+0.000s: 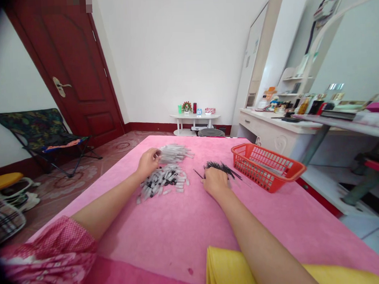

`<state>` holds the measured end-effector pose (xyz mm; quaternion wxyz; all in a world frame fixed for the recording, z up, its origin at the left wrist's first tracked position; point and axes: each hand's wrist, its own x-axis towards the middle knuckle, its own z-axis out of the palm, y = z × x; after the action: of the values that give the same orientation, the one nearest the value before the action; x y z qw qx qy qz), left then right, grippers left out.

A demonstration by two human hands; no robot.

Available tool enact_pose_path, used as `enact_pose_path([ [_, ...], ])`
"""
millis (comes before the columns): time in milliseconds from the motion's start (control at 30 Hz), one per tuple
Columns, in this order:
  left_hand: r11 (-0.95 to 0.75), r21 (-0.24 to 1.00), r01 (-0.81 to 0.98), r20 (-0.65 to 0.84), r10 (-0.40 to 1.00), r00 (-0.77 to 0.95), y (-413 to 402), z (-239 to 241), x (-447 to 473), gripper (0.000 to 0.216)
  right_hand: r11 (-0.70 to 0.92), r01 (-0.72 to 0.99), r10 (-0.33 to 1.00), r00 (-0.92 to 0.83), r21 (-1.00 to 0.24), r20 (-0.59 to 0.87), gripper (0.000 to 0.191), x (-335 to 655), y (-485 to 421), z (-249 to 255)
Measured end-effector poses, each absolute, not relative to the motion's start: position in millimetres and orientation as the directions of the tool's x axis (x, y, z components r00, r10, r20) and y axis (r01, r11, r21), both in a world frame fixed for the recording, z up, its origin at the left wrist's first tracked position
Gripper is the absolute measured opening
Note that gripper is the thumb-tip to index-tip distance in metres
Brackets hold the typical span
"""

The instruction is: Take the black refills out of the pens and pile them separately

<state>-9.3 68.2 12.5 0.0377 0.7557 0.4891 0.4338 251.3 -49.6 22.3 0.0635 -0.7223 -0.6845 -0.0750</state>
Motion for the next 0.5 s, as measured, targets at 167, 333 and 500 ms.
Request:
enact_pose_path([
  [167, -0.298, 0.946, -0.128, 0.291, 0.954, -0.071, 37.9, 11.8, 6.2, 0.020, -0.089, 0.995, 0.964, 0.096, -0.037, 0.248, 0.022, 248.2, -50.9, 25.8],
  [333, -0.074, 0.907, -0.415, 0.110, 0.992, 0.064, 18.1, 18.9, 9.2, 0.024, 0.053, 0.957, 0.917, 0.067, -0.285, 0.394, 0.023, 244.3, -53.7, 43.2],
  [500, -0.302, 0.946, -0.117, 0.315, 0.942, 0.113, 17.7, 14.4, 10.0, 0.032, 0.287, 0.838, 0.829, 0.026, -0.465, 0.559, 0.019, 239.4, -56.8, 63.4],
])
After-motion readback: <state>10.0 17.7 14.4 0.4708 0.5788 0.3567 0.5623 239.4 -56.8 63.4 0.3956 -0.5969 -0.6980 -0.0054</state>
